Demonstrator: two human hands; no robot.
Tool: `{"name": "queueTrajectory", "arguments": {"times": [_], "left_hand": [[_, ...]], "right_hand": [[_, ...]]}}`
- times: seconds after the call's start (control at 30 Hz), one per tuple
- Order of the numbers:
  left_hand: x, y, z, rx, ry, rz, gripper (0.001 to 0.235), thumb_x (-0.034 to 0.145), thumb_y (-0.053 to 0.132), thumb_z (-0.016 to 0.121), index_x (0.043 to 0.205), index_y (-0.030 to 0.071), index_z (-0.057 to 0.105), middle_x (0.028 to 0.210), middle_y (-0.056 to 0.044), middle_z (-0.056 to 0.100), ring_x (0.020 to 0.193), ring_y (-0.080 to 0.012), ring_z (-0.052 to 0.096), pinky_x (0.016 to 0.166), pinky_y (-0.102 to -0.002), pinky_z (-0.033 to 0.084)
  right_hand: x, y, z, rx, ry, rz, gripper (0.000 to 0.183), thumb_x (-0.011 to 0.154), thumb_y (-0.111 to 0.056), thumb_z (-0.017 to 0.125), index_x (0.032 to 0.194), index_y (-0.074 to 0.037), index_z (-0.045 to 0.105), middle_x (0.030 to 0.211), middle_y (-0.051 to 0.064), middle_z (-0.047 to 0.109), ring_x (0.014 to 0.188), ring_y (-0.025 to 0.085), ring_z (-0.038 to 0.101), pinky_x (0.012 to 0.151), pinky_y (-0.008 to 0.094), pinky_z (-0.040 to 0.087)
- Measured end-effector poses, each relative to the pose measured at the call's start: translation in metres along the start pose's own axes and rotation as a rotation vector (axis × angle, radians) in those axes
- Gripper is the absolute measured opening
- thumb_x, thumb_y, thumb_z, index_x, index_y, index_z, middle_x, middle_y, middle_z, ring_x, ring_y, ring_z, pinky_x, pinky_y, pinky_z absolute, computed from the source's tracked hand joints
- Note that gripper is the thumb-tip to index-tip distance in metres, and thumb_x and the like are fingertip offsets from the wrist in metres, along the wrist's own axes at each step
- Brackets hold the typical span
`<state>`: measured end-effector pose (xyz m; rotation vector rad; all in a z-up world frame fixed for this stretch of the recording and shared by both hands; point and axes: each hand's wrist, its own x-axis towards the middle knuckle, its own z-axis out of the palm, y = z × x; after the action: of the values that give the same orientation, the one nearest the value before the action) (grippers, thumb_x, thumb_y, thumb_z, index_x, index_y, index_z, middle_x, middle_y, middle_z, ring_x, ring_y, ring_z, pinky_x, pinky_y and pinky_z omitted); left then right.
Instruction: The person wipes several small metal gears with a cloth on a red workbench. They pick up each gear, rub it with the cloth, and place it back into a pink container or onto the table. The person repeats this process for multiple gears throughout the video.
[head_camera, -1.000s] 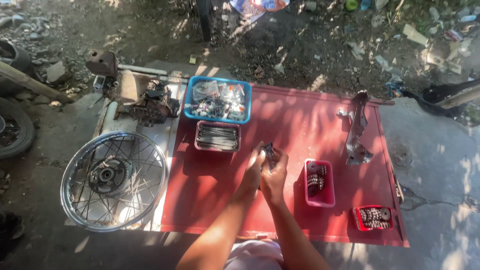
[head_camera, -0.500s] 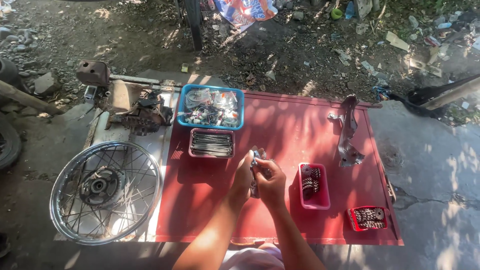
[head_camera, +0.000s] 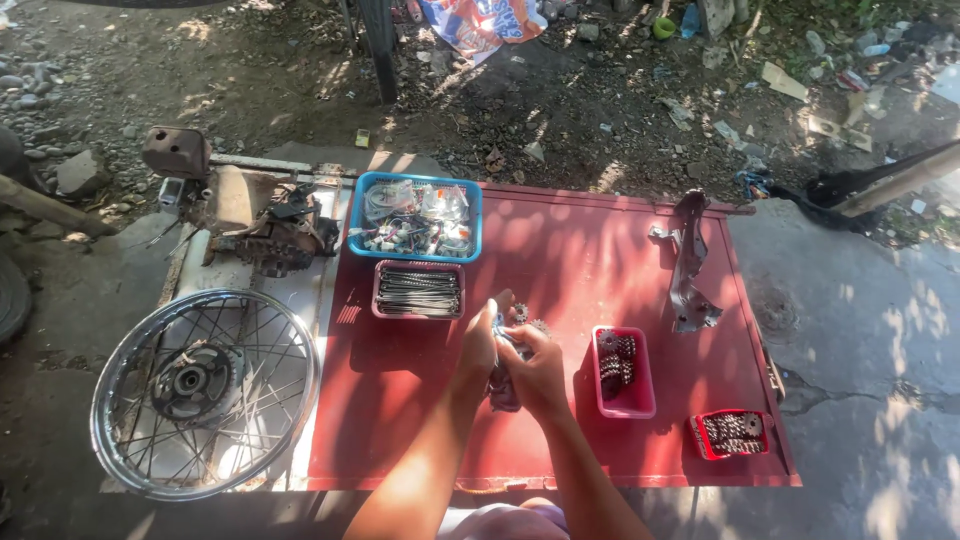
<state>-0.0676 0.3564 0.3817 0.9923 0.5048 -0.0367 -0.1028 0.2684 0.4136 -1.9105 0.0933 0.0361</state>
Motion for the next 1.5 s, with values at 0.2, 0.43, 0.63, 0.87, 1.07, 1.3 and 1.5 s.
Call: {"name": "queueTrajectory", "arguments": {"times": [0.2,0.43,0.63,0.87,1.07,1.3,1.5], "left_hand": [[-0.045,0.037,0.032,0.125,-0.059,0.031,0.040,0.099,0.025,0.051,0.132,0.012,0.070,0.132,-0.014,0.067,0.117,-0.0244,0.061,0.108,-0.041,0.047],[-0.014,0.044,0.043,0.032,-0.108,-0.093,0.046,0.102,0.034,0.046,0.137,0.014,0.066,0.141,-0.012,0.062,0.116,-0.0270,0.064,0.096,-0.036,0.057],[-0.061,0.073,0.081,0.099,0.015,-0.168,0.045,0.102,0.038,0.048,0.130,0.011,0.070,0.130,-0.013,0.070,0.117,-0.0238,0.066,0.100,-0.035,0.055],[-0.053,0.050,0.091,-0.021,0.027,-0.218,0.047,0.105,0.039,0.047,0.140,0.010,0.059,0.127,-0.017,0.066,0.110,-0.0289,0.065,0.096,-0.040,0.056],[-0.011,-0.007,0.110,0.005,0.078,-0.190,0.046,0.104,0.045,0.048,0.140,0.017,0.057,0.118,-0.022,0.066,0.088,-0.0359,0.069,0.065,-0.045,0.060],[-0.042,0.009,0.147,-0.192,0.111,-0.189,0.044,0.105,0.038,0.048,0.131,0.006,0.063,0.106,-0.018,0.070,0.088,-0.0237,0.068,0.078,-0.034,0.061],[0.021,-0.051,0.122,-0.122,0.099,-0.097,0.042,0.101,0.034,0.056,0.133,0.009,0.066,0.114,-0.016,0.064,0.095,-0.0235,0.066,0.091,-0.037,0.058]], "right_hand": [[0.040,0.034,-0.011,-0.101,0.139,0.056,0.013,0.083,-0.020,0.077,0.089,-0.009,0.079,0.071,0.014,0.071,0.065,0.023,0.066,0.065,0.036,0.053],[0.005,-0.028,-0.012,0.032,0.113,0.121,0.009,0.079,-0.019,0.075,0.085,-0.012,0.080,0.063,0.004,0.066,0.061,0.013,0.060,0.060,0.029,0.053],[0.039,0.020,-0.027,-0.028,0.256,0.038,0.013,0.082,-0.015,0.072,0.094,-0.011,0.078,0.071,0.011,0.067,0.062,0.018,0.060,0.059,0.032,0.051],[0.044,0.004,-0.055,-0.002,0.148,0.012,0.011,0.083,-0.015,0.077,0.092,-0.009,0.076,0.072,0.012,0.069,0.063,0.019,0.061,0.058,0.033,0.051],[0.058,0.008,-0.089,0.032,0.062,-0.017,0.024,0.092,-0.022,0.072,0.113,-0.011,0.074,0.094,0.016,0.074,0.086,0.024,0.070,0.079,0.039,0.057],[0.060,0.035,-0.114,0.315,-0.119,-0.070,0.055,0.085,0.002,0.065,0.140,-0.005,0.058,0.109,0.013,0.070,0.099,0.019,0.065,0.090,0.037,0.057],[0.069,0.035,-0.115,0.232,-0.057,-0.003,0.025,0.089,-0.010,0.073,0.114,-0.010,0.075,0.084,0.008,0.075,0.077,0.012,0.067,0.073,0.032,0.059]]}}
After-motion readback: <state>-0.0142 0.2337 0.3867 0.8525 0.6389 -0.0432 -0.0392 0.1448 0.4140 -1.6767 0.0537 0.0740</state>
